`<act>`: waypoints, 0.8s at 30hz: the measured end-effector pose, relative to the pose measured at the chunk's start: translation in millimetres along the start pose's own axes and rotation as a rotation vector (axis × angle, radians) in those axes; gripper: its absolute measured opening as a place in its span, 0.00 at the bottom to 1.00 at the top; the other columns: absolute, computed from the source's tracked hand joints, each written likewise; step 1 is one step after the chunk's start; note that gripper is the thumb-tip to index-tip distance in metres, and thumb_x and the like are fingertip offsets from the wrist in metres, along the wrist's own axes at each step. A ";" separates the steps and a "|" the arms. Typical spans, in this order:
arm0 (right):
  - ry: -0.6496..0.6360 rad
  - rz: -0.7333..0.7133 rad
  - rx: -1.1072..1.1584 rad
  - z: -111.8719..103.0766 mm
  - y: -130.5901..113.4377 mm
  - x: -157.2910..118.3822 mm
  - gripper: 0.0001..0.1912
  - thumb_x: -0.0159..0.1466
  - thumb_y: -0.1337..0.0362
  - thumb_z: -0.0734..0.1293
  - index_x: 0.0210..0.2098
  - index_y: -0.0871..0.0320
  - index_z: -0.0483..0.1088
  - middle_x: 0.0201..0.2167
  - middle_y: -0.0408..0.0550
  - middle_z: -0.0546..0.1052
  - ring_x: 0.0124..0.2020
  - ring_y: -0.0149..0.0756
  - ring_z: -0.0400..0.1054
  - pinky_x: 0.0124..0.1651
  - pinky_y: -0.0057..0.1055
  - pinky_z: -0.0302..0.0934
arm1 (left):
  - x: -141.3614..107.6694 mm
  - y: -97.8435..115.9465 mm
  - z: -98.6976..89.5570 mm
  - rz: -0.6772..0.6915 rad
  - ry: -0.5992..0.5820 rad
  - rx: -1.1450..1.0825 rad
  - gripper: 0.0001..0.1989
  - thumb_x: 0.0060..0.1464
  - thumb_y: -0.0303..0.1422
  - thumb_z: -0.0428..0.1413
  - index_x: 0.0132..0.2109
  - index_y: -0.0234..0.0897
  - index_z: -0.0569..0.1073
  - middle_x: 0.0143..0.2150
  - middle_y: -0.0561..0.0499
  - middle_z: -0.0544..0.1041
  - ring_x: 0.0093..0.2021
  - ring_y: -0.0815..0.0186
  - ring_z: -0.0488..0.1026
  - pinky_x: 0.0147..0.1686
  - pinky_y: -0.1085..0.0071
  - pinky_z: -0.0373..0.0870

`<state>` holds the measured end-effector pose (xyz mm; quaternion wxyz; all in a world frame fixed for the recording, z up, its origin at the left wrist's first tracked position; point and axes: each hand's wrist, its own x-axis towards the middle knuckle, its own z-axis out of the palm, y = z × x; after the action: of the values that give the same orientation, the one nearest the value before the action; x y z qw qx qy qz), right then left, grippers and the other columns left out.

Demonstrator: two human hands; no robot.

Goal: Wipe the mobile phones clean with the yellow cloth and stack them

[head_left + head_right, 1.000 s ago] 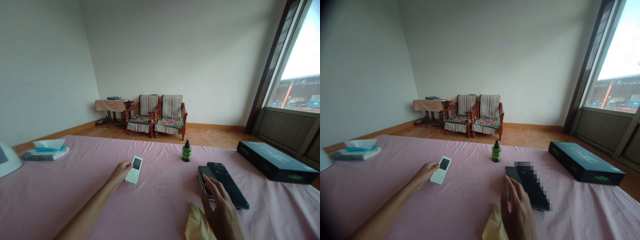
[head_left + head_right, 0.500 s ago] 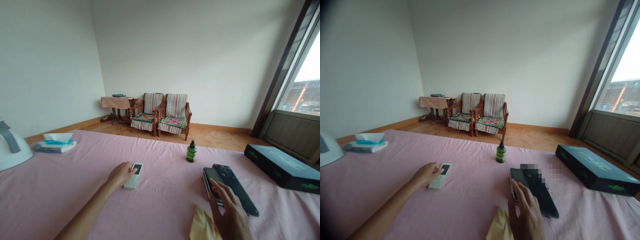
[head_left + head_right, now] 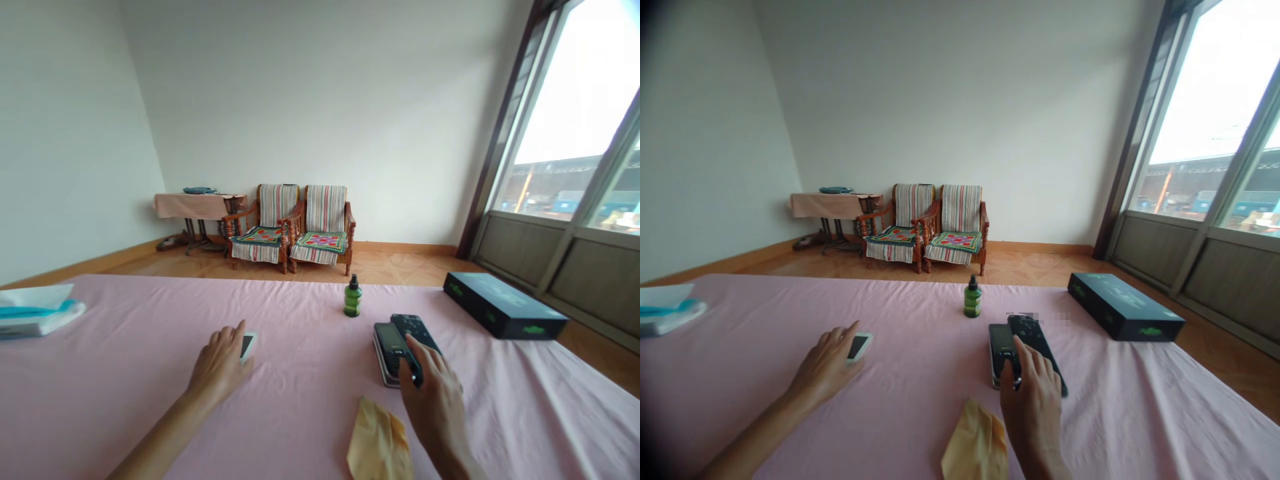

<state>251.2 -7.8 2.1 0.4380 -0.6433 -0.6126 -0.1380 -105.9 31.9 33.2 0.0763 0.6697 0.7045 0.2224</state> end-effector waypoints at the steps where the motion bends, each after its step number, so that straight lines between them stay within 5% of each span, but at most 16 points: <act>1: -0.015 0.039 -0.020 0.0 1.9 1.3 0.21 0.63 0.58 0.57 0.51 0.62 0.67 0.44 0.56 0.75 0.44 0.48 0.68 0.45 0.43 0.62 | -1.2 9.9 2.2 0.051 -0.013 -0.069 0.33 0.48 0.34 0.52 0.61 0.29 0.57 0.56 0.34 0.64 0.59 0.46 0.58 0.55 0.53 0.56; 7: -0.116 0.178 -0.063 -1.5 6.1 4.5 0.21 0.63 0.55 0.59 0.51 0.61 0.66 0.42 0.54 0.77 0.42 0.47 0.70 0.43 0.40 0.60 | -17.0 96.4 33.8 0.268 -0.323 -0.548 0.24 0.51 0.37 0.53 0.55 0.34 0.66 0.48 0.43 0.73 0.43 0.61 0.72 0.42 0.67 0.71; 13: -0.126 0.124 -0.106 -4.1 -0.6 2.1 0.21 0.62 0.53 0.61 0.50 0.60 0.67 0.41 0.54 0.77 0.43 0.48 0.69 0.44 0.41 0.56 | -16.4 168.3 83.7 0.224 -0.509 -0.894 0.28 0.53 0.42 0.55 0.56 0.29 0.65 0.50 0.37 0.71 0.42 0.59 0.74 0.31 0.71 0.73; 18: -0.124 0.091 -0.110 -3.8 -2.7 1.0 0.21 0.61 0.56 0.63 0.50 0.62 0.67 0.40 0.54 0.77 0.42 0.48 0.68 0.43 0.42 0.55 | -5.2 195.2 108.7 0.168 -0.521 -1.060 0.24 0.51 0.46 0.57 0.46 0.29 0.72 0.39 0.44 0.76 0.37 0.60 0.75 0.30 0.71 0.70; 24: -0.097 0.012 -0.016 -2.4 -11.6 -1.8 0.18 0.60 0.63 0.63 0.49 0.60 0.67 0.38 0.52 0.77 0.40 0.46 0.68 0.44 0.41 0.55 | 0.6 198.5 117.8 0.042 -0.526 -1.097 0.16 0.56 0.38 0.57 0.46 0.31 0.71 0.38 0.48 0.74 0.37 0.63 0.74 0.32 0.71 0.71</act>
<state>241.1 -12.3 6.8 0.4036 -0.6562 -0.6281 -0.1090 122.3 58.2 11.0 0.5773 0.5788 0.4314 0.3815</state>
